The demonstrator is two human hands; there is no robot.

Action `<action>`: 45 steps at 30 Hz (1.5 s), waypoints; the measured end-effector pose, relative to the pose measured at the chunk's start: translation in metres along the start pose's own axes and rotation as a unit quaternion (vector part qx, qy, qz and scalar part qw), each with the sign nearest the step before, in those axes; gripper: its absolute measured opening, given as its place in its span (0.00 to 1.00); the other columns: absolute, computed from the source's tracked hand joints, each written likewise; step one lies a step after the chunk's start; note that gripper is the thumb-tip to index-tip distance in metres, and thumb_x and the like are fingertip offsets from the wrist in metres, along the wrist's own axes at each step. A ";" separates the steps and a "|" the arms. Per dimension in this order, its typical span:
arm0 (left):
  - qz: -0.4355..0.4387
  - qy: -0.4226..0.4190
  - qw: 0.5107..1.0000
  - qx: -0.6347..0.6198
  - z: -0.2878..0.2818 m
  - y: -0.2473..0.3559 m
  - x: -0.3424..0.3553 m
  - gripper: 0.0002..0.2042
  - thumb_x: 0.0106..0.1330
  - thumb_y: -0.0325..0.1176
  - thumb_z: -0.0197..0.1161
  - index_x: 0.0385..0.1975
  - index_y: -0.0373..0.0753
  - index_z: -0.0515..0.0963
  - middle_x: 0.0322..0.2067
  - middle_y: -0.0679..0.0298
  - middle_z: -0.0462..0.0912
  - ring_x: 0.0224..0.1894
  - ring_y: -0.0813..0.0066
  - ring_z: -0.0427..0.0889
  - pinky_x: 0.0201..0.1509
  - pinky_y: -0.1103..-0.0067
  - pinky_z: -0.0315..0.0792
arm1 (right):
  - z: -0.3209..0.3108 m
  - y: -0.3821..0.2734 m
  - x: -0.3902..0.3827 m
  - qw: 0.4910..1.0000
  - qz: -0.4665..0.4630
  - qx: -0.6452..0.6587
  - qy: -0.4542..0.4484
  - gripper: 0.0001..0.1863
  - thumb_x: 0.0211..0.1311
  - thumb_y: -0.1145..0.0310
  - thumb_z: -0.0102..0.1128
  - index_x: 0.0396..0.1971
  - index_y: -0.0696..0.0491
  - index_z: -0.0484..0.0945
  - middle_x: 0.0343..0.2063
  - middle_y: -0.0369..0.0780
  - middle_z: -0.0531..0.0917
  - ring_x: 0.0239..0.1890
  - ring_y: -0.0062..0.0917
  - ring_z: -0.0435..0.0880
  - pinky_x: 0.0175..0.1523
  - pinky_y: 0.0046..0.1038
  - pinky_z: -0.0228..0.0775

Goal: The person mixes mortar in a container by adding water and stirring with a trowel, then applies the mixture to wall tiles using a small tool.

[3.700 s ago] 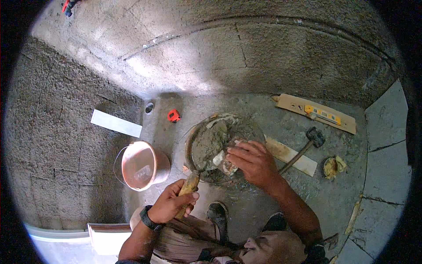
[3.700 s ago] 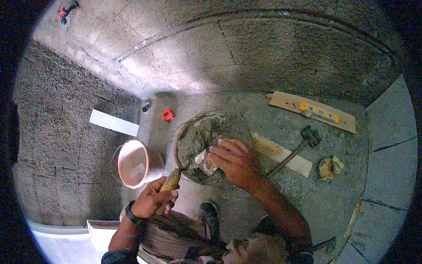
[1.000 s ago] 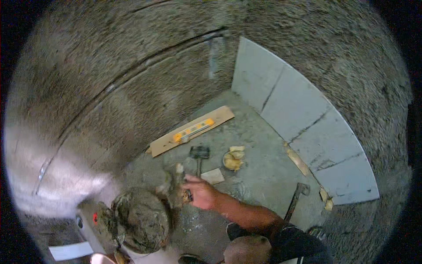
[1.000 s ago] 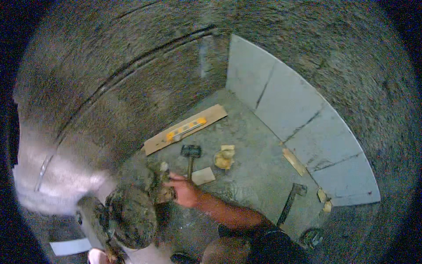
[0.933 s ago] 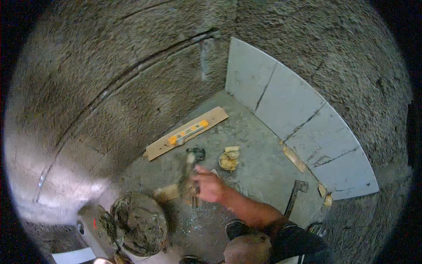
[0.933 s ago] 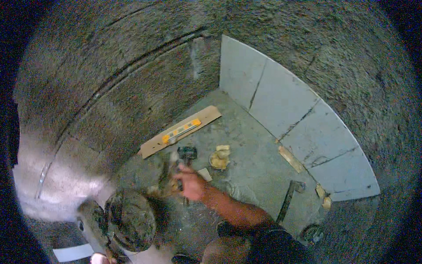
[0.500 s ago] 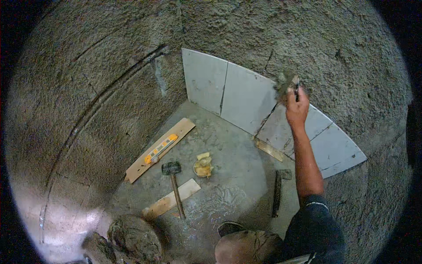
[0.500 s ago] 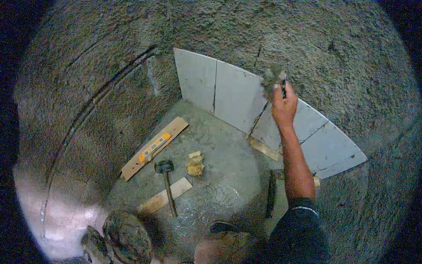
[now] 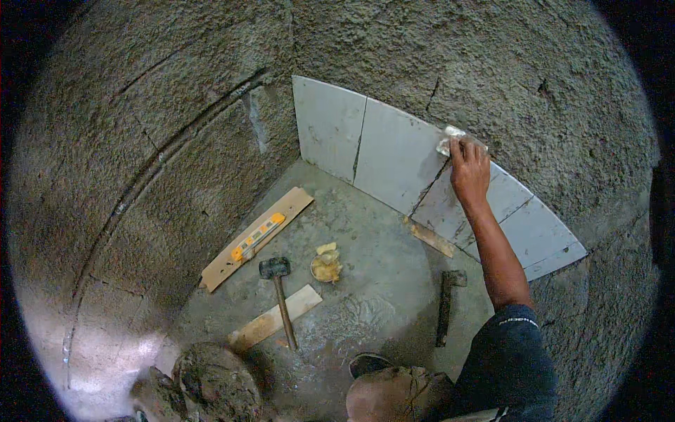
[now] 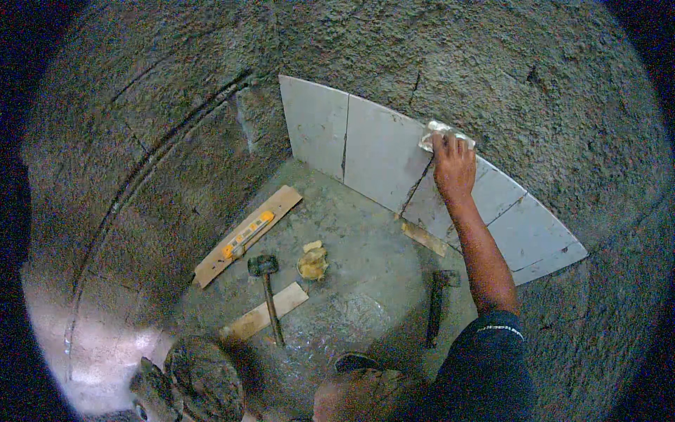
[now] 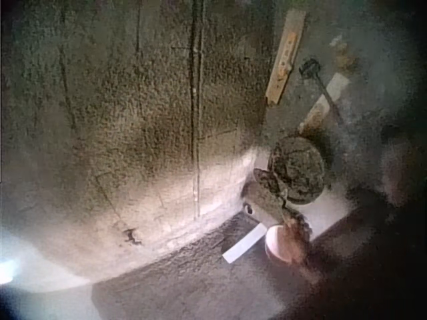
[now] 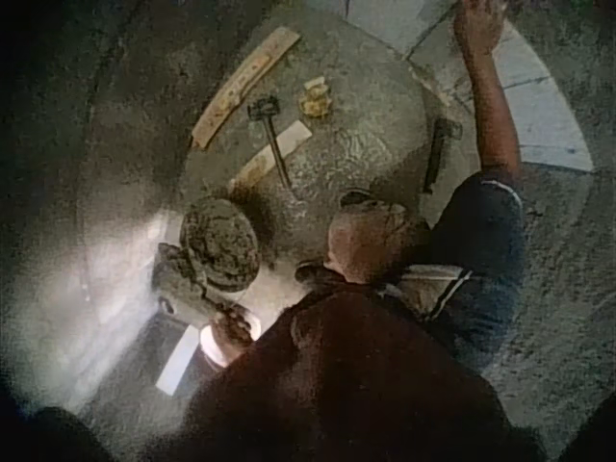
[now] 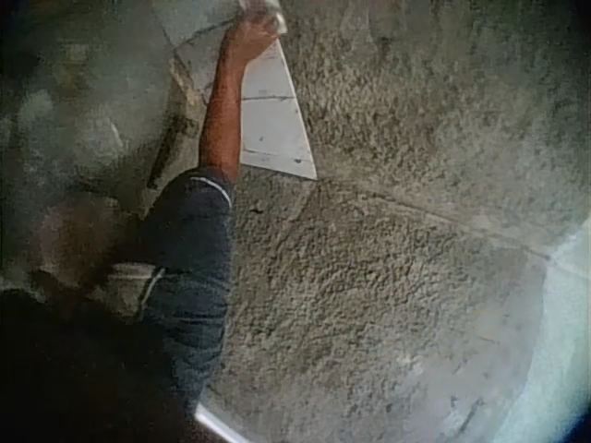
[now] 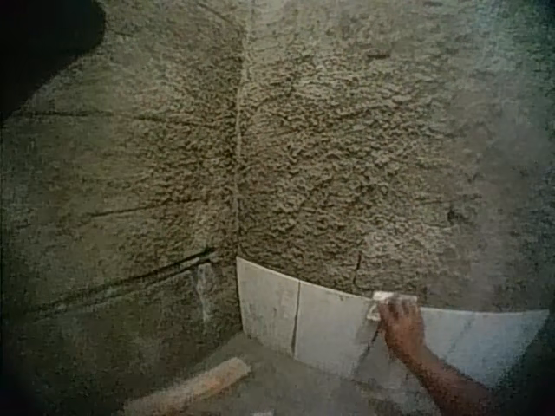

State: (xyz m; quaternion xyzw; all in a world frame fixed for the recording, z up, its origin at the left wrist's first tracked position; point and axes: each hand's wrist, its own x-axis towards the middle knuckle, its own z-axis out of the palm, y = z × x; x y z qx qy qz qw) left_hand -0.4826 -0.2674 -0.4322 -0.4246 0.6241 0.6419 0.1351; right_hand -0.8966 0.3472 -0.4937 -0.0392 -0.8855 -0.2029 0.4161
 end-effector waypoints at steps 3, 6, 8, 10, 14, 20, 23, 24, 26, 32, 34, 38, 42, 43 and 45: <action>0.010 0.024 1.000 -0.015 0.000 -0.010 0.002 0.18 0.66 0.52 0.55 0.35 0.40 0.74 0.25 0.65 0.77 0.22 0.76 0.71 0.23 0.80 0.63 | -0.006 0.002 -0.010 0.999 -0.008 0.020 -0.026 0.22 0.53 0.76 0.53 0.51 0.50 0.74 0.43 0.39 0.76 0.46 0.34 0.74 0.45 0.36 0.66; 0.042 0.080 0.995 -0.051 0.009 -0.012 0.002 0.17 0.68 0.49 0.53 0.35 0.39 0.74 0.24 0.65 0.77 0.21 0.76 0.70 0.22 0.79 0.63 | -0.019 0.005 -0.022 0.998 -0.023 0.053 -0.009 0.22 0.52 0.78 0.54 0.50 0.50 0.75 0.43 0.39 0.76 0.46 0.34 0.73 0.45 0.37 0.66; 0.043 0.100 0.991 -0.072 0.016 -0.005 0.000 0.16 0.69 0.47 0.53 0.35 0.39 0.74 0.24 0.65 0.77 0.21 0.75 0.70 0.22 0.78 0.63 | -0.029 0.000 -0.034 0.995 -0.015 0.086 -0.044 0.21 0.52 0.78 0.53 0.49 0.50 0.76 0.42 0.40 0.76 0.45 0.36 0.74 0.46 0.37 0.67; 0.078 0.081 0.993 -0.018 0.025 0.005 -0.002 0.16 0.71 0.46 0.51 0.35 0.39 0.74 0.25 0.65 0.77 0.22 0.74 0.70 0.24 0.78 0.65 | -0.039 -0.013 -0.048 0.988 -0.010 0.132 -0.085 0.20 0.52 0.78 0.53 0.48 0.50 0.76 0.40 0.41 0.77 0.44 0.37 0.75 0.48 0.38 0.67; 0.081 0.200 0.969 -0.118 0.047 -0.002 -0.001 0.14 0.71 0.45 0.51 0.41 0.40 0.74 0.29 0.66 0.75 0.23 0.77 0.70 0.25 0.83 0.64 | -0.063 -0.096 -0.072 0.885 0.065 0.449 -0.106 0.17 0.55 0.78 0.52 0.45 0.56 0.79 0.40 0.47 0.80 0.45 0.41 0.77 0.52 0.36 0.68; 0.105 0.111 0.975 -0.161 0.051 -0.010 -0.001 0.09 0.65 0.34 0.59 0.41 0.41 0.71 0.24 0.71 0.74 0.17 0.84 0.71 0.20 0.86 0.67 | -0.157 -0.264 -0.084 0.667 -0.222 0.691 -0.169 0.13 0.57 0.79 0.49 0.39 0.58 0.80 0.41 0.44 0.80 0.46 0.39 0.77 0.55 0.38 0.65; 0.083 0.089 0.982 -0.145 0.050 0.001 -0.003 0.10 0.65 0.34 0.60 0.41 0.40 0.70 0.24 0.70 0.75 0.18 0.84 0.73 0.20 0.86 0.68 | -0.210 -0.328 -0.075 0.592 -0.354 0.718 -0.092 0.19 0.47 0.82 0.49 0.38 0.52 0.82 0.43 0.40 0.81 0.46 0.36 0.78 0.56 0.40 0.64; 0.081 0.088 0.982 -0.143 0.051 0.004 -0.002 0.10 0.65 0.34 0.60 0.41 0.40 0.70 0.24 0.70 0.75 0.18 0.84 0.73 0.20 0.86 0.68 | -0.224 -0.345 -0.070 0.568 -0.372 0.732 -0.063 0.18 0.47 0.81 0.51 0.38 0.50 0.82 0.43 0.37 0.82 0.46 0.35 0.78 0.55 0.40 0.64; 0.087 0.063 0.983 -0.148 0.050 0.006 -0.003 0.10 0.65 0.34 0.61 0.39 0.39 0.69 0.23 0.70 0.73 0.19 0.83 0.73 0.20 0.85 0.66 | -0.247 -0.375 -0.061 0.531 -0.393 0.750 -0.033 0.18 0.47 0.80 0.55 0.39 0.48 0.82 0.43 0.35 0.82 0.46 0.34 0.78 0.55 0.40 0.63; 0.089 0.060 0.985 -0.138 0.040 -0.005 0.001 0.11 0.65 0.33 0.60 0.43 0.40 0.70 0.24 0.69 0.75 0.18 0.83 0.73 0.20 0.85 0.67 | -0.279 -0.438 -0.066 0.479 -0.439 0.759 -0.036 0.17 0.48 0.75 0.55 0.41 0.46 0.82 0.46 0.33 0.81 0.50 0.31 0.76 0.58 0.42 0.62; 0.091 0.067 0.983 -0.147 0.038 -0.007 0.003 0.10 0.65 0.33 0.60 0.43 0.40 0.70 0.24 0.69 0.75 0.18 0.83 0.73 0.20 0.85 0.67 | -0.281 -0.447 -0.076 0.469 -0.450 0.757 -0.065 0.17 0.48 0.76 0.55 0.40 0.47 0.81 0.45 0.33 0.81 0.50 0.31 0.75 0.58 0.42 0.61; 0.096 0.082 0.974 -0.186 0.034 -0.005 0.007 0.09 0.66 0.32 0.60 0.38 0.38 0.69 0.24 0.69 0.74 0.19 0.83 0.73 0.21 0.85 0.66 | -0.281 -0.453 -0.087 0.457 -0.484 0.744 -0.065 0.17 0.47 0.77 0.55 0.39 0.48 0.81 0.44 0.33 0.81 0.50 0.31 0.75 0.57 0.42 0.61; 0.071 0.074 0.972 -0.212 0.032 -0.002 0.009 0.09 0.66 0.33 0.60 0.38 0.38 0.69 0.24 0.69 0.74 0.19 0.83 0.73 0.23 0.85 0.67 | -0.282 -0.453 -0.085 0.441 -0.488 0.741 -0.133 0.16 0.48 0.77 0.56 0.38 0.49 0.80 0.41 0.34 0.82 0.48 0.33 0.76 0.54 0.41 0.64; 0.064 0.071 0.972 -0.216 0.032 -0.001 0.010 0.08 0.67 0.33 0.59 0.37 0.38 0.69 0.24 0.69 0.74 0.19 0.83 0.73 0.22 0.85 0.67 | -0.281 -0.452 -0.083 0.438 -0.485 0.737 -0.173 0.14 0.49 0.77 0.56 0.38 0.50 0.80 0.39 0.35 0.82 0.46 0.35 0.77 0.53 0.41 0.65; 0.056 0.069 0.971 -0.222 0.034 -0.002 0.011 0.08 0.67 0.34 0.59 0.37 0.38 0.69 0.24 0.70 0.74 0.19 0.83 0.73 0.22 0.85 0.67 | -0.278 -0.452 -0.080 0.402 -0.472 0.744 -0.248 0.12 0.54 0.76 0.54 0.39 0.50 0.80 0.37 0.35 0.83 0.42 0.34 0.78 0.51 0.37 0.66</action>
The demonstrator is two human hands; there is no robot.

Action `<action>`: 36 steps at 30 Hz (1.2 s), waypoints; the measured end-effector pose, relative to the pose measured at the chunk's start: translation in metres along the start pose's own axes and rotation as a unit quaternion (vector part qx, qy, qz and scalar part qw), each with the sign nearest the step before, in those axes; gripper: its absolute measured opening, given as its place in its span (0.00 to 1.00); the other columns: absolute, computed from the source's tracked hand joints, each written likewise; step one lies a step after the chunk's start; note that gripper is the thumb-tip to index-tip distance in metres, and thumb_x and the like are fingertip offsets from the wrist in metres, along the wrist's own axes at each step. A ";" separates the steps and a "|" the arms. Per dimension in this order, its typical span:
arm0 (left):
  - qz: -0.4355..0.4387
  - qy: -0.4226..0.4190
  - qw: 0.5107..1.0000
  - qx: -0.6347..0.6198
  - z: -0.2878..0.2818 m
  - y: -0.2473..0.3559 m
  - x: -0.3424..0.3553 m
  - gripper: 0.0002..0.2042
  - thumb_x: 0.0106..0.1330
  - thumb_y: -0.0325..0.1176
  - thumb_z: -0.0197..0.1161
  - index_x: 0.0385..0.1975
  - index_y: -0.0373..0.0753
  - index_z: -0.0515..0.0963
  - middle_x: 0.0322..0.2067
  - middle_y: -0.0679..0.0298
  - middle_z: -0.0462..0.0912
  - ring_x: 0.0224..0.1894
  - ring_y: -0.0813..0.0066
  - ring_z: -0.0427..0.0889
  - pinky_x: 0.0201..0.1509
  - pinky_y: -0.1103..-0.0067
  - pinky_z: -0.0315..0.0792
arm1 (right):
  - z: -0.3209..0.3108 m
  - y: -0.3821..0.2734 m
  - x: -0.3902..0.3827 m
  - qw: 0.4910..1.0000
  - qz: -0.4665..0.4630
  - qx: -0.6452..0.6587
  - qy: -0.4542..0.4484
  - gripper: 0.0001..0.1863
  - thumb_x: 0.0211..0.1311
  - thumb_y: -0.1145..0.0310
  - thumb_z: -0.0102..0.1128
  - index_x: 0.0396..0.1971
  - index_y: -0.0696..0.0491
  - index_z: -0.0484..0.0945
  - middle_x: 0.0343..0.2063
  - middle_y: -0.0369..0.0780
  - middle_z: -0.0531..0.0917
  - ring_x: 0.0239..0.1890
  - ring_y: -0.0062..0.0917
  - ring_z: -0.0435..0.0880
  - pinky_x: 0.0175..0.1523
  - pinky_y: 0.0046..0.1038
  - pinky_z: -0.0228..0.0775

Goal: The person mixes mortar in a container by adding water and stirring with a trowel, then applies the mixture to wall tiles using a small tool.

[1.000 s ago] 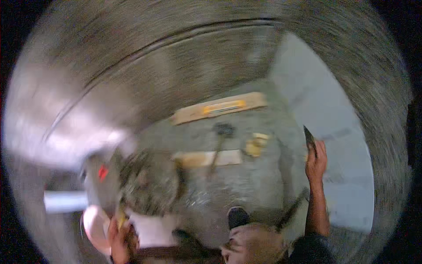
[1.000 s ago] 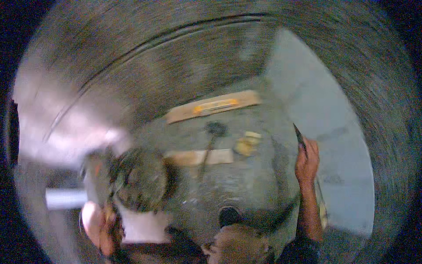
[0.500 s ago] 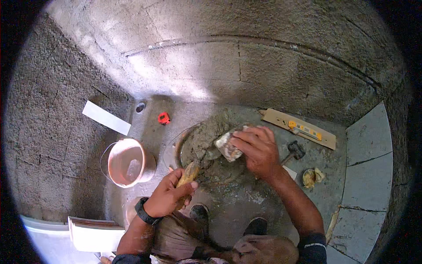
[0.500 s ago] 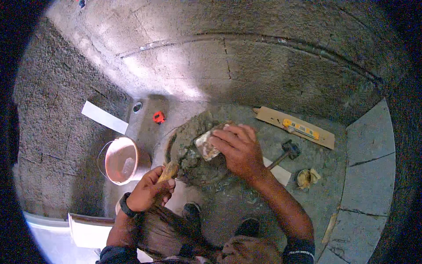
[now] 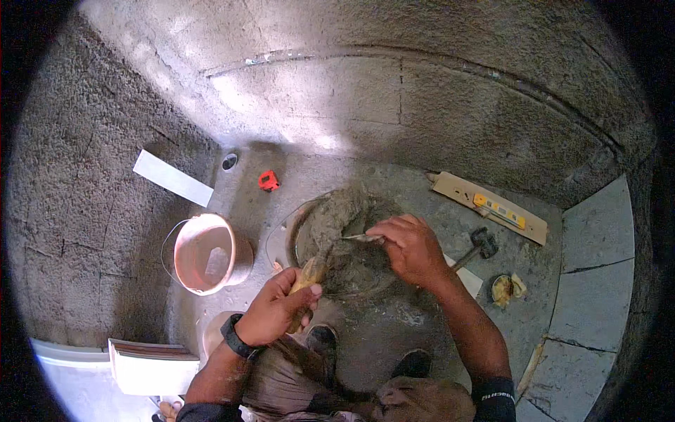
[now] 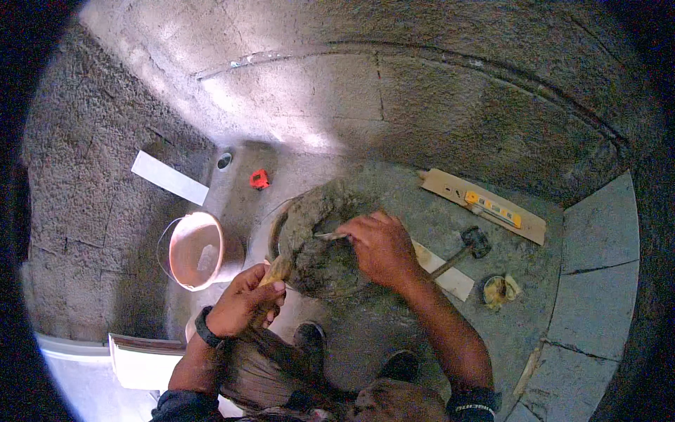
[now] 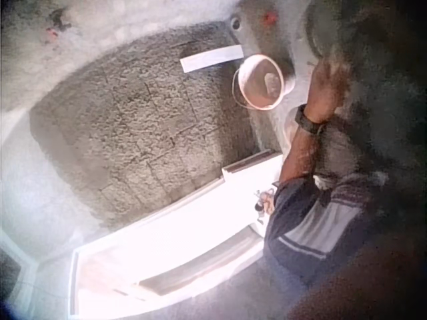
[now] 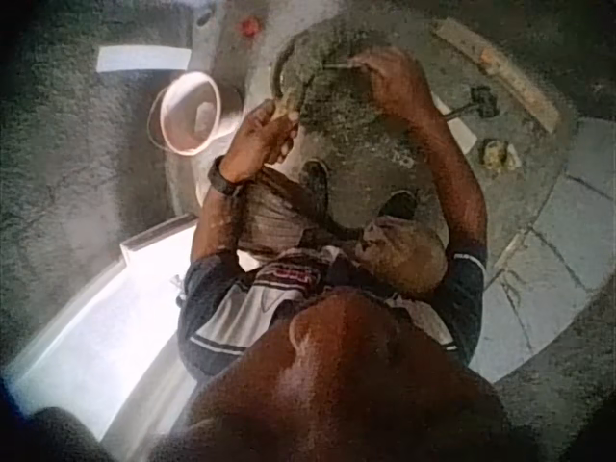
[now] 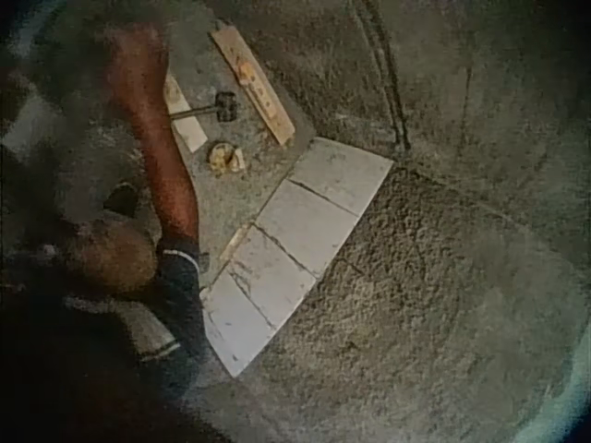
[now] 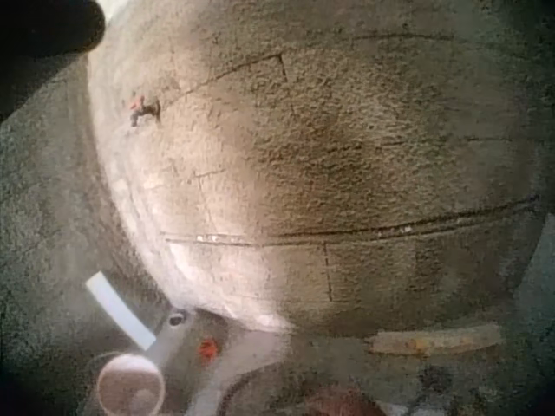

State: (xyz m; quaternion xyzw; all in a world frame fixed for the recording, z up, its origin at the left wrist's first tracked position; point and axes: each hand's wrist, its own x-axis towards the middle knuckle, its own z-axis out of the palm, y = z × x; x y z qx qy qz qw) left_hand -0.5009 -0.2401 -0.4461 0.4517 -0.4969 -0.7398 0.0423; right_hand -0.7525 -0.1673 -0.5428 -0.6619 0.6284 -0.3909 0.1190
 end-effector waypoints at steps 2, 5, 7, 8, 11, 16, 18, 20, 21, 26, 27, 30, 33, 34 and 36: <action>0.010 0.013 0.999 0.044 0.001 -0.001 0.002 0.08 0.67 0.35 0.58 0.37 0.39 0.68 0.24 0.70 0.74 0.18 0.84 0.73 0.20 0.85 0.66 | -0.001 0.004 -0.003 0.996 0.043 0.068 -0.028 0.11 0.59 0.76 0.53 0.40 0.51 0.80 0.35 0.35 0.83 0.38 0.34 0.80 0.49 0.33 0.68; 0.018 0.042 0.997 0.060 0.002 -0.002 0.004 0.09 0.67 0.36 0.59 0.37 0.40 0.67 0.24 0.70 0.74 0.18 0.84 0.73 0.18 0.85 0.65 | 0.005 0.009 -0.013 0.932 0.256 0.233 -0.105 0.09 0.64 0.74 0.52 0.42 0.54 0.78 0.34 0.35 0.83 0.35 0.27 0.81 0.44 0.30 0.70; 0.030 0.046 0.996 0.066 0.001 -0.001 0.004 0.09 0.67 0.36 0.59 0.38 0.40 0.67 0.24 0.70 0.74 0.18 0.84 0.73 0.18 0.85 0.65 | 0.014 0.011 -0.020 0.777 0.359 0.507 -0.102 0.11 0.64 0.74 0.52 0.45 0.58 0.76 0.37 0.36 0.83 0.38 0.22 0.80 0.45 0.26 0.71; 0.031 0.055 0.995 0.072 0.001 -0.001 0.004 0.09 0.67 0.36 0.59 0.38 0.41 0.67 0.24 0.70 0.74 0.18 0.85 0.73 0.17 0.85 0.65 | 0.019 0.011 -0.024 0.777 0.324 0.530 -0.101 0.11 0.64 0.74 0.52 0.45 0.58 0.76 0.37 0.36 0.83 0.38 0.22 0.80 0.45 0.26 0.71; 0.040 0.062 0.995 0.074 0.002 -0.001 0.002 0.10 0.67 0.36 0.59 0.37 0.41 0.66 0.23 0.71 0.73 0.18 0.85 0.72 0.17 0.86 0.65 | 0.035 0.009 -0.031 0.688 0.353 0.631 -0.055 0.14 0.63 0.76 0.51 0.48 0.60 0.73 0.40 0.39 0.82 0.41 0.24 0.81 0.48 0.28 0.73; 0.031 0.058 0.995 0.076 0.006 -0.001 0.000 0.10 0.67 0.37 0.59 0.37 0.40 0.66 0.23 0.71 0.72 0.18 0.85 0.73 0.17 0.85 0.65 | 0.053 0.002 -0.034 0.612 0.346 0.710 0.029 0.16 0.62 0.78 0.50 0.51 0.59 0.71 0.44 0.41 0.80 0.44 0.26 0.81 0.49 0.32 0.75; 0.029 0.063 0.994 0.080 0.007 -0.001 -0.001 0.10 0.67 0.37 0.59 0.37 0.40 0.66 0.22 0.71 0.72 0.18 0.85 0.73 0.17 0.85 0.65 | 0.057 0.001 -0.033 0.608 0.340 0.716 0.046 0.16 0.62 0.76 0.51 0.51 0.58 0.72 0.42 0.39 0.81 0.41 0.25 0.82 0.48 0.30 0.76; 0.024 0.060 0.993 0.099 0.007 -0.002 -0.001 0.10 0.67 0.37 0.59 0.36 0.40 0.67 0.22 0.71 0.72 0.18 0.85 0.73 0.18 0.85 0.65 | 0.060 0.002 -0.033 0.602 0.336 0.721 0.067 0.16 0.62 0.75 0.53 0.51 0.56 0.73 0.40 0.38 0.82 0.39 0.24 0.82 0.46 0.28 0.76; 0.027 0.061 0.993 0.101 0.007 -0.003 -0.001 0.10 0.67 0.37 0.59 0.36 0.40 0.67 0.22 0.71 0.72 0.18 0.85 0.73 0.18 0.85 0.65 | 0.061 0.003 -0.033 0.642 0.321 0.690 0.092 0.15 0.62 0.75 0.52 0.50 0.57 0.73 0.39 0.37 0.82 0.38 0.23 0.82 0.45 0.27 0.76; 0.017 0.044 0.994 0.095 0.008 -0.008 0.001 0.10 0.67 0.37 0.59 0.38 0.42 0.66 0.24 0.70 0.73 0.19 0.82 0.73 0.19 0.84 0.66 | 0.073 0.004 -0.036 0.795 0.287 0.524 0.104 0.12 0.63 0.74 0.51 0.46 0.58 0.75 0.37 0.34 0.81 0.37 0.18 0.79 0.42 0.25 0.74; 0.022 0.046 0.994 0.098 0.009 -0.010 0.002 0.10 0.67 0.37 0.59 0.38 0.42 0.66 0.24 0.70 0.73 0.19 0.82 0.73 0.19 0.84 0.66 | 0.076 0.003 -0.037 0.782 0.302 0.536 0.104 0.11 0.64 0.74 0.51 0.44 0.58 0.75 0.36 0.34 0.81 0.36 0.17 0.78 0.41 0.25 0.73; 0.040 0.051 0.994 0.091 0.012 -0.013 0.003 0.10 0.67 0.36 0.59 0.39 0.43 0.66 0.23 0.71 0.71 0.18 0.83 0.72 0.19 0.84 0.65 | 0.083 -0.002 -0.040 0.757 0.306 0.568 0.107 0.12 0.64 0.75 0.51 0.46 0.59 0.74 0.36 0.36 0.81 0.36 0.18 0.79 0.41 0.25 0.73; 0.069 0.050 0.988 0.128 0.014 -0.016 0.003 0.11 0.67 0.35 0.59 0.39 0.38 0.65 0.23 0.71 0.69 0.20 0.85 0.71 0.22 0.83 0.67 | 0.086 -0.008 -0.041 0.743 0.305 0.585 0.109 0.14 0.64 0.76 0.51 0.49 0.60 0.72 0.38 0.38 0.81 0.37 0.21 0.81 0.42 0.26 0.75; 0.066 0.052 0.988 0.131 0.015 -0.018 0.002 0.11 0.67 0.35 0.59 0.39 0.38 0.65 0.23 0.71 0.69 0.20 0.85 0.71 0.23 0.84 0.67 | 0.087 -0.011 -0.041 0.741 0.336 0.570 0.115 0.14 0.63 0.76 0.51 0.49 0.60 0.72 0.38 0.38 0.81 0.37 0.21 0.81 0.43 0.26 0.75; 0.064 0.054 0.987 0.135 0.014 -0.022 0.003 0.11 0.67 0.34 0.59 0.39 0.37 0.65 0.23 0.71 0.69 0.21 0.85 0.70 0.23 0.84 0.67 | 0.089 -0.016 -0.041 0.714 0.319 0.614 0.109 0.15 0.63 0.76 0.51 0.49 0.60 0.72 0.39 0.38 0.81 0.38 0.21 0.81 0.43 0.26 0.75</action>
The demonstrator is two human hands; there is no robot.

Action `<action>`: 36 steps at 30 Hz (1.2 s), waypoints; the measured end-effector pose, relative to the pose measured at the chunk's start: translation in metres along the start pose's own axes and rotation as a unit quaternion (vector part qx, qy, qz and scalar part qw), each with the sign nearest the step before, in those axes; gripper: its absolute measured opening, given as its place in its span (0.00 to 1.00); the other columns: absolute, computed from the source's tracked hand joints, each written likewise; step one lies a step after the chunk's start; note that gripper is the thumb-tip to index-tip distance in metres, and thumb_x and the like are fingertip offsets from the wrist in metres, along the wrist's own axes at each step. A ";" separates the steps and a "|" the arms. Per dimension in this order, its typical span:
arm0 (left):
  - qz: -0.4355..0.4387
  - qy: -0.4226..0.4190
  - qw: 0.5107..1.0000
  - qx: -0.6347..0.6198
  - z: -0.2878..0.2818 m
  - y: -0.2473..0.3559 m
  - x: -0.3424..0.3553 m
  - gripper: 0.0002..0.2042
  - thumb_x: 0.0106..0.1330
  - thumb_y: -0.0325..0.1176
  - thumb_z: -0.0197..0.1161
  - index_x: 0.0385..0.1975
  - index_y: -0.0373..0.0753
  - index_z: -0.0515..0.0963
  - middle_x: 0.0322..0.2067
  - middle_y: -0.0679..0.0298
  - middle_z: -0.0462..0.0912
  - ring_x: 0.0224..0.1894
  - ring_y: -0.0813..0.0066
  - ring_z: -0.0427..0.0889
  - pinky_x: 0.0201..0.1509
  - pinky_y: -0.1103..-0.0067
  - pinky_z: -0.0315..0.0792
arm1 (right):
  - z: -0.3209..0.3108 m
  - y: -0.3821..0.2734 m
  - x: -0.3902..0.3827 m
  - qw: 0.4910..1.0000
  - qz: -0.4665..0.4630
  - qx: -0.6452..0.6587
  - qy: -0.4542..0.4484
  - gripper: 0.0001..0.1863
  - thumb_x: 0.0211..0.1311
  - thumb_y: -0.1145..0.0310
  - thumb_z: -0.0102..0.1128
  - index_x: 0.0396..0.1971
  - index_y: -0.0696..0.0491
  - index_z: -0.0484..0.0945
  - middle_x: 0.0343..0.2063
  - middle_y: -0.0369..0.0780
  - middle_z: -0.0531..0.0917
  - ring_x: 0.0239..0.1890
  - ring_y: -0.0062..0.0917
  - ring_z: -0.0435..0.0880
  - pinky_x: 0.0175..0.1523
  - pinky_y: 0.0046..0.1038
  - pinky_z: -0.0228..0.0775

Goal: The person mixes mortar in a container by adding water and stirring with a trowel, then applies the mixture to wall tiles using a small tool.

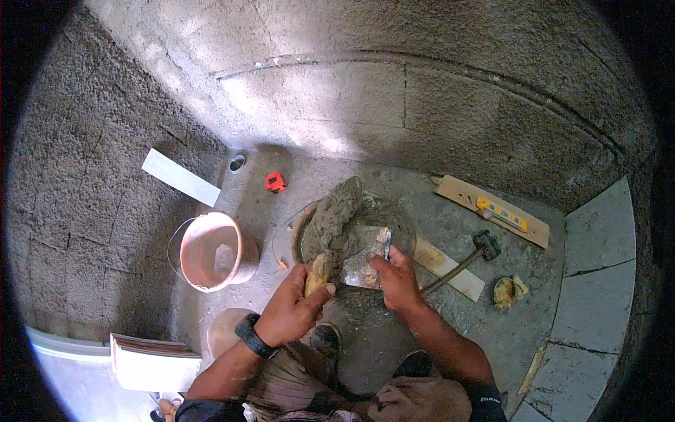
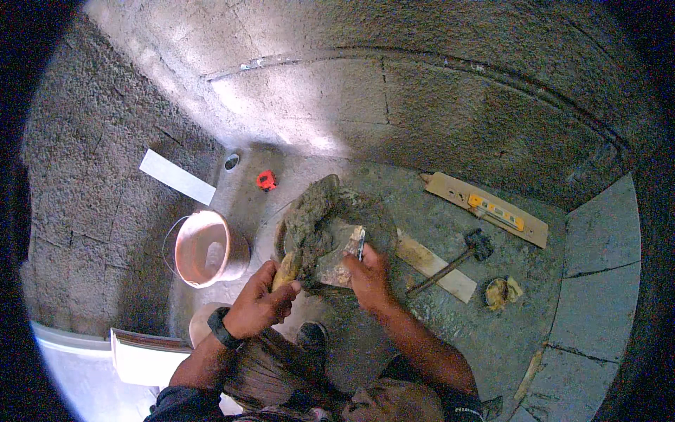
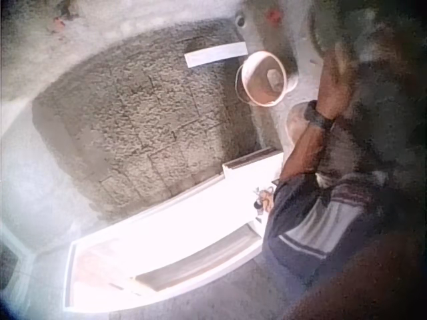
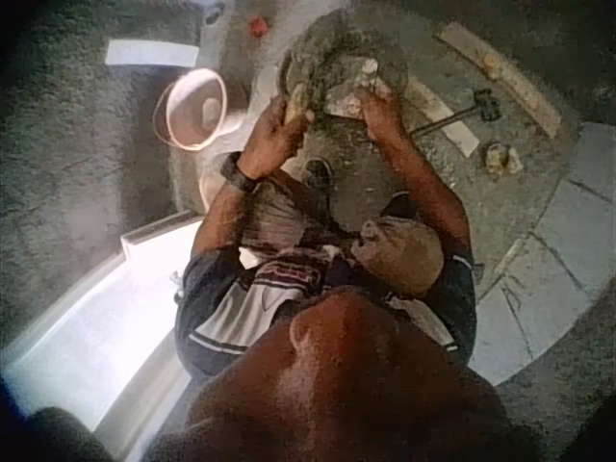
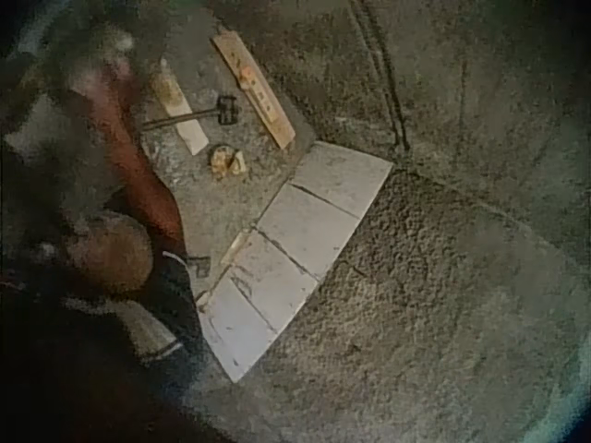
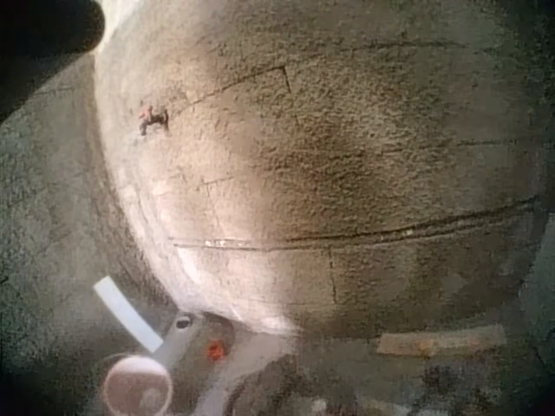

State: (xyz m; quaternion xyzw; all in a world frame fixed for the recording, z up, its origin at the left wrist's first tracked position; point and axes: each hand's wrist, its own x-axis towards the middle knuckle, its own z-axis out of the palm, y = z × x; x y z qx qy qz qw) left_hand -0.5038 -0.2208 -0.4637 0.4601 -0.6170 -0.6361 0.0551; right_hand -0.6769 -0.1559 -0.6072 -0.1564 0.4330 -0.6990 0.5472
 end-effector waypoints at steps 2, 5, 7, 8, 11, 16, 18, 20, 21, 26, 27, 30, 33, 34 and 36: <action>0.031 0.004 0.999 0.038 0.001 -0.006 0.002 0.10 0.67 0.35 0.59 0.40 0.42 0.64 0.23 0.71 0.70 0.19 0.84 0.70 0.20 0.84 0.66 | 0.004 0.004 -0.002 0.999 0.013 0.038 -0.004 0.15 0.63 0.77 0.50 0.50 0.60 0.72 0.40 0.38 0.81 0.39 0.22 0.81 0.44 0.27 0.75; 0.110 0.037 0.980 0.163 0.001 -0.015 0.006 0.11 0.67 0.35 0.59 0.40 0.41 0.64 0.24 0.70 0.70 0.20 0.83 0.70 0.21 0.83 0.67 | 0.007 0.009 -0.002 0.998 -0.010 0.059 0.010 0.14 0.63 0.74 0.52 0.48 0.58 0.73 0.39 0.38 0.82 0.38 0.22 0.81 0.44 0.27 0.74; 0.099 0.036 0.980 0.167 0.001 -0.018 0.007 0.12 0.67 0.35 0.59 0.41 0.40 0.64 0.24 0.70 0.70 0.20 0.83 0.70 0.21 0.83 0.67 | 0.006 0.011 -0.001 0.998 -0.003 0.056 0.030 0.14 0.63 0.73 0.52 0.49 0.57 0.73 0.39 0.38 0.82 0.39 0.22 0.81 0.45 0.27 0.74; 0.088 0.036 0.981 0.172 0.001 -0.018 0.007 0.12 0.67 0.35 0.59 0.41 0.40 0.64 0.24 0.70 0.70 0.20 0.83 0.70 0.22 0.83 0.67 | 0.006 0.012 0.000 0.998 -0.008 0.059 0.016 0.14 0.63 0.73 0.52 0.49 0.57 0.73 0.39 0.38 0.82 0.39 0.22 0.81 0.45 0.27 0.74; 0.030 0.002 0.994 0.105 0.002 -0.016 0.003 0.13 0.67 0.36 0.59 0.43 0.39 0.64 0.25 0.70 0.70 0.21 0.83 0.70 0.22 0.83 0.66 | 0.005 0.009 -0.001 0.996 0.032 0.078 -0.005 0.14 0.63 0.73 0.53 0.49 0.57 0.73 0.40 0.37 0.81 0.40 0.23 0.81 0.47 0.28 0.73; 0.017 0.010 0.995 0.097 0.007 -0.004 0.002 0.13 0.66 0.38 0.59 0.38 0.36 0.66 0.21 0.67 0.70 0.21 0.82 0.69 0.23 0.80 0.65 | 0.007 0.002 -0.007 0.996 0.052 0.066 0.009 0.16 0.60 0.77 0.54 0.49 0.58 0.72 0.40 0.38 0.80 0.41 0.23 0.80 0.47 0.29 0.71; 0.013 0.006 0.997 0.070 0.009 0.000 0.001 0.12 0.66 0.37 0.59 0.37 0.36 0.66 0.21 0.69 0.69 0.20 0.83 0.68 0.22 0.81 0.63 | 0.005 0.000 -0.008 0.994 0.086 0.071 0.016 0.16 0.59 0.77 0.54 0.49 0.58 0.72 0.40 0.38 0.80 0.40 0.24 0.80 0.47 0.30 0.72; -0.015 -0.006 1.000 -0.005 0.008 0.003 -0.001 0.11 0.66 0.35 0.59 0.37 0.37 0.66 0.20 0.71 0.68 0.19 0.85 0.67 0.21 0.83 0.62 | 0.000 -0.002 -0.007 0.990 0.108 0.088 0.024 0.17 0.59 0.77 0.54 0.49 0.58 0.71 0.40 0.39 0.80 0.40 0.25 0.80 0.46 0.31 0.73; -0.006 -0.003 1.000 -0.002 0.008 0.004 -0.002 0.11 0.66 0.35 0.59 0.37 0.37 0.66 0.20 0.71 0.68 0.19 0.85 0.67 0.21 0.83 0.62 | -0.004 -0.003 -0.006 0.985 0.120 0.126 -0.016 0.17 0.59 0.77 0.53 0.50 0.57 0.71 0.40 0.40 0.80 0.40 0.27 0.81 0.46 0.32 0.74; -0.008 -0.021 1.000 0.012 0.007 0.010 -0.005 0.11 0.67 0.35 0.60 0.37 0.37 0.67 0.22 0.71 0.69 0.20 0.85 0.69 0.21 0.83 0.63 | -0.021 -0.001 -0.004 0.969 0.151 0.183 -0.062 0.18 0.59 0.78 0.51 0.51 0.56 0.71 0.41 0.41 0.81 0.41 0.29 0.82 0.48 0.35 0.75; -0.008 -0.023 1.000 0.012 0.008 0.011 -0.004 0.11 0.67 0.35 0.60 0.37 0.37 0.67 0.22 0.71 0.69 0.20 0.85 0.69 0.21 0.83 0.63 | -0.023 0.000 -0.004 0.964 0.169 0.197 -0.058 0.18 0.59 0.78 0.51 0.51 0.56 0.71 0.42 0.41 0.80 0.42 0.29 0.82 0.48 0.36 0.75; -0.006 -0.012 1.000 0.011 0.007 0.012 -0.002 0.10 0.67 0.35 0.60 0.37 0.37 0.67 0.23 0.70 0.70 0.20 0.84 0.70 0.22 0.82 0.66 | -0.031 0.007 -0.008 0.959 0.177 0.211 -0.071 0.18 0.60 0.77 0.51 0.51 0.56 0.70 0.43 0.41 0.80 0.43 0.30 0.82 0.49 0.37 0.75; -0.021 -0.018 1.000 0.000 0.001 0.008 -0.003 0.10 0.67 0.35 0.59 0.39 0.38 0.67 0.24 0.69 0.71 0.21 0.83 0.71 0.23 0.82 0.67 | -0.046 0.020 -0.013 0.959 0.157 0.222 -0.086 0.18 0.60 0.76 0.51 0.52 0.55 0.70 0.43 0.42 0.80 0.43 0.31 0.82 0.49 0.37 0.75; -0.039 0.011 0.999 -0.022 -0.002 0.006 -0.005 0.10 0.67 0.35 0.59 0.40 0.40 0.68 0.24 0.70 0.72 0.21 0.82 0.71 0.22 0.83 0.67 | -0.054 0.024 -0.016 0.955 0.122 0.251 -0.103 0.18 0.61 0.75 0.51 0.53 0.54 0.70 0.43 0.42 0.80 0.43 0.31 0.81 0.49 0.37 0.74; -0.065 0.056 0.994 -0.074 -0.009 -0.001 -0.009 0.10 0.66 0.34 0.58 0.43 0.42 0.69 0.25 0.69 0.73 0.20 0.82 0.72 0.21 0.83 0.67 | -0.072 0.032 -0.021 0.950 0.141 0.270 -0.068 0.19 0.61 0.75 0.51 0.53 0.54 0.70 0.44 0.42 0.80 0.44 0.32 0.81 0.50 0.37 0.74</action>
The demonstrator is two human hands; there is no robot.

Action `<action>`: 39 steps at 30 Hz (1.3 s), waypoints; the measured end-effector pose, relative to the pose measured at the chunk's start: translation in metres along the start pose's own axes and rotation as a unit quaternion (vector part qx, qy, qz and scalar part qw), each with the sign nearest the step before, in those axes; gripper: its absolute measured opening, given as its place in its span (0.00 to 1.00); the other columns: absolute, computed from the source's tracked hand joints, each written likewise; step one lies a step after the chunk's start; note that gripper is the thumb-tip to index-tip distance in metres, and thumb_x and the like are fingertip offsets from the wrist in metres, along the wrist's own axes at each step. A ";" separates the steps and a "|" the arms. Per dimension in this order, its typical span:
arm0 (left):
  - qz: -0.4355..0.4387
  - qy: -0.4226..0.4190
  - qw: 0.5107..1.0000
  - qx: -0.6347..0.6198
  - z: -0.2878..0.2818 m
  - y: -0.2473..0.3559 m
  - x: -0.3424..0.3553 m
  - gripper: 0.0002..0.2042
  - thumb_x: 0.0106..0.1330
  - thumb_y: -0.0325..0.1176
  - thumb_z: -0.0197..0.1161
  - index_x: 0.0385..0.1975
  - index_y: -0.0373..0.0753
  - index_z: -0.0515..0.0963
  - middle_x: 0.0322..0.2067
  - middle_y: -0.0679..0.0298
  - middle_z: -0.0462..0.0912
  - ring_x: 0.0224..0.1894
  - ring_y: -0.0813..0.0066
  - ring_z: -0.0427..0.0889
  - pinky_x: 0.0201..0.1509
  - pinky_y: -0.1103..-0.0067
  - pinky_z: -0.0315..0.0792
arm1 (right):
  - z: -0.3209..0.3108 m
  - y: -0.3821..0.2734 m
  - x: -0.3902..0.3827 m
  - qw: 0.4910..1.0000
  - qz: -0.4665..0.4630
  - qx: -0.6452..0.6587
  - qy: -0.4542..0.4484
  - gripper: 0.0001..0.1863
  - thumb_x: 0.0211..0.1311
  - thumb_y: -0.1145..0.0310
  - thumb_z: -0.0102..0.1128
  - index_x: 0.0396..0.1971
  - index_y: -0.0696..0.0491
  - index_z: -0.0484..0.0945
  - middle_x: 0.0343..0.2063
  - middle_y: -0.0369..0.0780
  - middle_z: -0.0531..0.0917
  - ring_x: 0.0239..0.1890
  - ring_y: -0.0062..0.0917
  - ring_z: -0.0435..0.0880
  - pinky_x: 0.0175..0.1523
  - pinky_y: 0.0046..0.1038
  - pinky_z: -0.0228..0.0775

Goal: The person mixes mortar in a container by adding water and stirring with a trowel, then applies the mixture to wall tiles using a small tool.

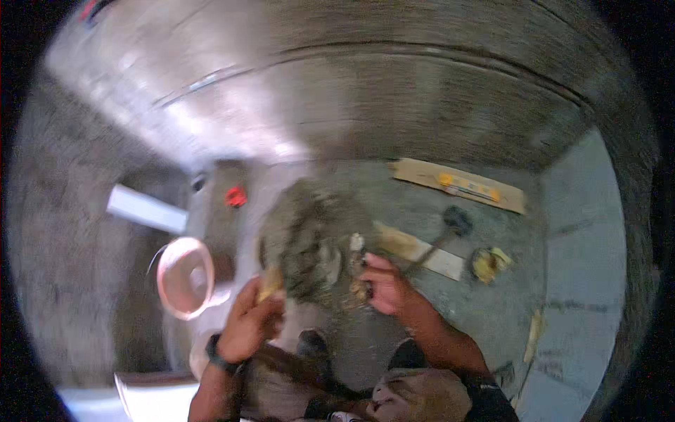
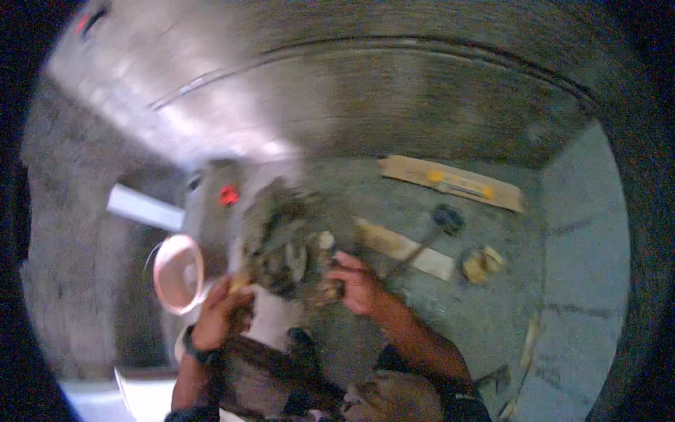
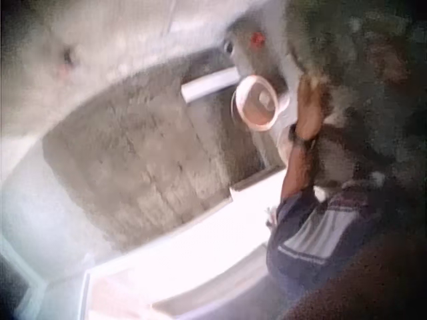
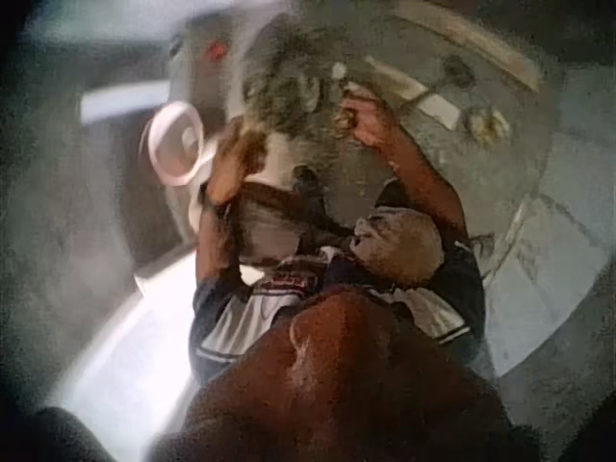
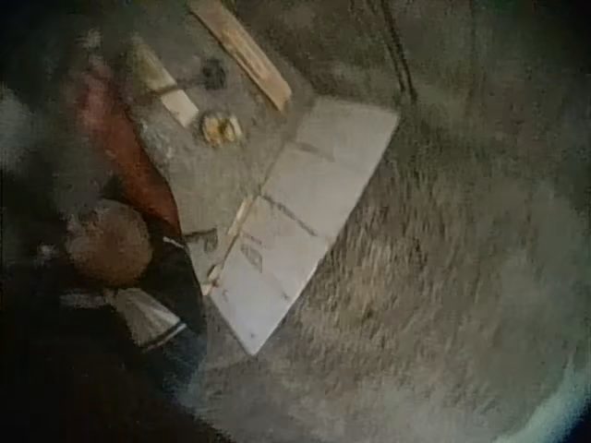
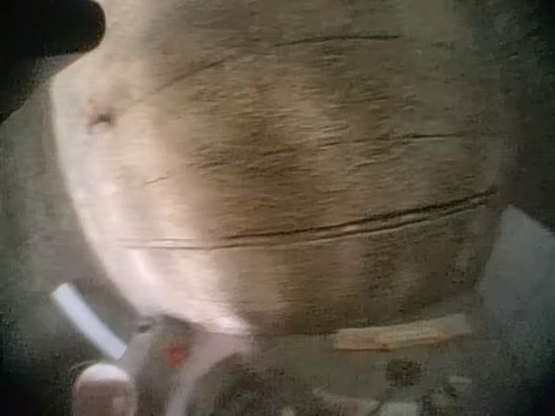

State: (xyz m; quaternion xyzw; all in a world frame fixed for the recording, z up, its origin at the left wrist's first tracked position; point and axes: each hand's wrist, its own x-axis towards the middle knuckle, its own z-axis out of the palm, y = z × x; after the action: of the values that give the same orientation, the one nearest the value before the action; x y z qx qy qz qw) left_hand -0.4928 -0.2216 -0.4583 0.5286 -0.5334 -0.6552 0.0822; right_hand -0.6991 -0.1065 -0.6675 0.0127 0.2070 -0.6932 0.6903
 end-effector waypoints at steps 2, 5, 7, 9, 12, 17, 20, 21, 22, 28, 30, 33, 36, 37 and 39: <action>0.001 0.004 0.998 -0.065 -0.011 -0.003 -0.002 0.11 0.65 0.34 0.58 0.46 0.43 0.69 0.26 0.67 0.74 0.19 0.81 0.71 0.20 0.84 0.67 | -0.017 -0.011 -0.012 0.997 -0.060 0.039 0.020 0.19 0.61 0.76 0.51 0.54 0.54 0.70 0.44 0.42 0.80 0.44 0.32 0.81 0.50 0.37 0.74; 0.043 -0.061 0.996 -0.057 -0.027 0.003 0.002 0.13 0.72 0.44 0.51 0.42 0.41 0.74 0.28 0.66 0.75 0.21 0.78 0.69 0.23 0.82 0.64 | -0.030 -0.059 -0.052 0.966 -0.212 -0.115 0.095 0.19 0.60 0.77 0.51 0.53 0.54 0.70 0.42 0.42 0.80 0.43 0.32 0.81 0.50 0.38 0.73; 0.040 -0.170 0.984 -0.044 -0.041 0.012 0.012 0.14 0.72 0.44 0.50 0.44 0.41 0.74 0.29 0.65 0.78 0.21 0.77 0.73 0.23 0.82 0.67 | -0.026 -0.100 -0.103 0.937 -0.319 -0.131 0.046 0.19 0.60 0.78 0.49 0.53 0.55 0.70 0.42 0.41 0.80 0.43 0.30 0.81 0.49 0.36 0.75; -0.068 -0.290 0.951 -0.082 -0.057 0.026 0.025 0.14 0.72 0.44 0.50 0.45 0.41 0.74 0.30 0.65 0.80 0.22 0.77 0.76 0.23 0.82 0.69 | -0.015 -0.140 -0.153 0.886 -0.390 -0.150 0.201 0.19 0.59 0.78 0.48 0.53 0.56 0.69 0.42 0.40 0.80 0.43 0.28 0.81 0.48 0.33 0.77; -0.096 -0.302 0.944 -0.091 -0.061 0.026 0.023 0.14 0.72 0.44 0.50 0.47 0.41 0.74 0.33 0.65 0.82 0.25 0.75 0.80 0.25 0.82 0.73 | -0.003 -0.191 -0.237 0.755 -0.539 -0.202 0.313 0.13 0.61 0.70 0.54 0.46 0.55 0.74 0.35 0.35 0.81 0.35 0.21 0.80 0.41 0.25 0.73; 0.023 -0.183 0.981 -0.061 -0.031 0.025 0.005 0.13 0.71 0.42 0.52 0.45 0.41 0.74 0.29 0.66 0.79 0.24 0.75 0.77 0.26 0.80 0.72 | 0.010 -0.247 -0.366 0.208 -0.515 -0.517 0.652 0.12 0.59 0.70 0.54 0.43 0.55 0.77 0.35 0.38 0.80 0.33 0.30 0.77 0.39 0.29 0.68; 0.016 -0.200 0.980 -0.005 -0.015 0.035 0.002 0.13 0.69 0.42 0.55 0.43 0.40 0.74 0.28 0.67 0.77 0.24 0.77 0.73 0.25 0.82 0.69 | 0.006 -0.268 -0.413 -0.067 -0.436 -0.594 0.673 0.15 0.56 0.73 0.54 0.45 0.53 0.78 0.40 0.40 0.79 0.39 0.34 0.76 0.43 0.32 0.68; 0.008 -0.215 0.976 0.014 -0.012 0.038 0.001 0.13 0.68 0.43 0.56 0.43 0.40 0.74 0.29 0.68 0.77 0.25 0.77 0.73 0.26 0.82 0.68 | 0.002 -0.272 -0.425 -0.187 -0.369 -0.604 0.681 0.18 0.54 0.75 0.54 0.47 0.51 0.78 0.42 0.41 0.78 0.42 0.35 0.76 0.46 0.35 0.68; 0.009 -0.216 0.976 0.015 -0.010 0.038 0.000 0.13 0.68 0.43 0.56 0.43 0.40 0.74 0.29 0.68 0.77 0.25 0.77 0.73 0.26 0.82 0.68 | -0.006 -0.273 -0.430 -0.177 -0.362 -0.602 0.689 0.18 0.54 0.75 0.54 0.47 0.51 0.78 0.42 0.41 0.78 0.42 0.35 0.76 0.46 0.35 0.68; -0.005 -0.210 0.978 0.010 -0.016 0.036 0.000 0.14 0.67 0.44 0.57 0.43 0.41 0.74 0.29 0.69 0.77 0.25 0.78 0.74 0.25 0.84 0.68 | -0.055 -0.268 -0.429 -0.262 -0.160 -0.631 0.712 0.25 0.52 0.74 0.53 0.53 0.52 0.71 0.50 0.41 0.74 0.48 0.34 0.73 0.47 0.37 0.66; 0.028 -0.202 0.979 0.017 -0.022 0.038 0.004 0.13 0.67 0.43 0.57 0.42 0.41 0.74 0.29 0.69 0.77 0.25 0.78 0.74 0.26 0.84 0.68 | -0.057 -0.261 -0.427 -0.257 -0.158 -0.645 0.702 0.24 0.52 0.74 0.53 0.53 0.52 0.72 0.49 0.41 0.74 0.48 0.34 0.73 0.47 0.37 0.66; -0.143 -0.258 0.955 -0.011 -0.029 0.049 0.013 0.12 0.67 0.44 0.57 0.39 0.43 0.75 0.27 0.70 0.76 0.23 0.79 0.73 0.25 0.84 0.67 | -0.045 -0.245 -0.427 -0.211 -0.160 -0.649 0.713 0.23 0.52 0.75 0.52 0.51 0.51 0.72 0.48 0.41 0.75 0.48 0.35 0.73 0.47 0.36 0.66; -0.076 -0.205 0.975 0.048 -0.027 0.049 0.007 0.12 0.67 0.46 0.57 0.34 0.43 0.74 0.24 0.71 0.75 0.22 0.79 0.72 0.24 0.84 0.65 | -0.027 -0.236 -0.428 -0.188 -0.195 -0.650 0.710 0.22 0.51 0.76 0.52 0.50 0.50 0.74 0.44 0.40 0.76 0.47 0.35 0.73 0.46 0.36 0.66; -0.077 -0.206 0.974 0.052 -0.024 0.049 0.003 0.12 0.67 0.46 0.57 0.34 0.43 0.74 0.24 0.71 0.75 0.22 0.79 0.72 0.24 0.84 0.65 | -0.022 -0.236 -0.429 -0.195 -0.215 -0.643 0.708 0.22 0.50 0.77 0.53 0.49 0.50 0.75 0.42 0.38 0.77 0.46 0.35 0.74 0.44 0.36 0.66; 0.011 -0.188 0.980 0.058 -0.015 0.048 -0.002 0.14 0.66 0.48 0.57 0.32 0.44 0.73 0.22 0.71 0.74 0.21 0.79 0.70 0.23 0.83 0.63 | -0.011 -0.250 -0.433 -0.241 -0.222 -0.659 0.677 0.20 0.51 0.76 0.52 0.47 0.50 0.76 0.42 0.39 0.77 0.45 0.35 0.74 0.44 0.37 0.67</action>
State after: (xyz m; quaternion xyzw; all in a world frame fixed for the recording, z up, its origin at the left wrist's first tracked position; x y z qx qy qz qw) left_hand -0.5018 -0.2496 -0.4173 0.3939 -0.5822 -0.7099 -0.0438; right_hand -0.9220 0.2996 -0.4790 0.0342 -0.8771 -0.1583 0.4523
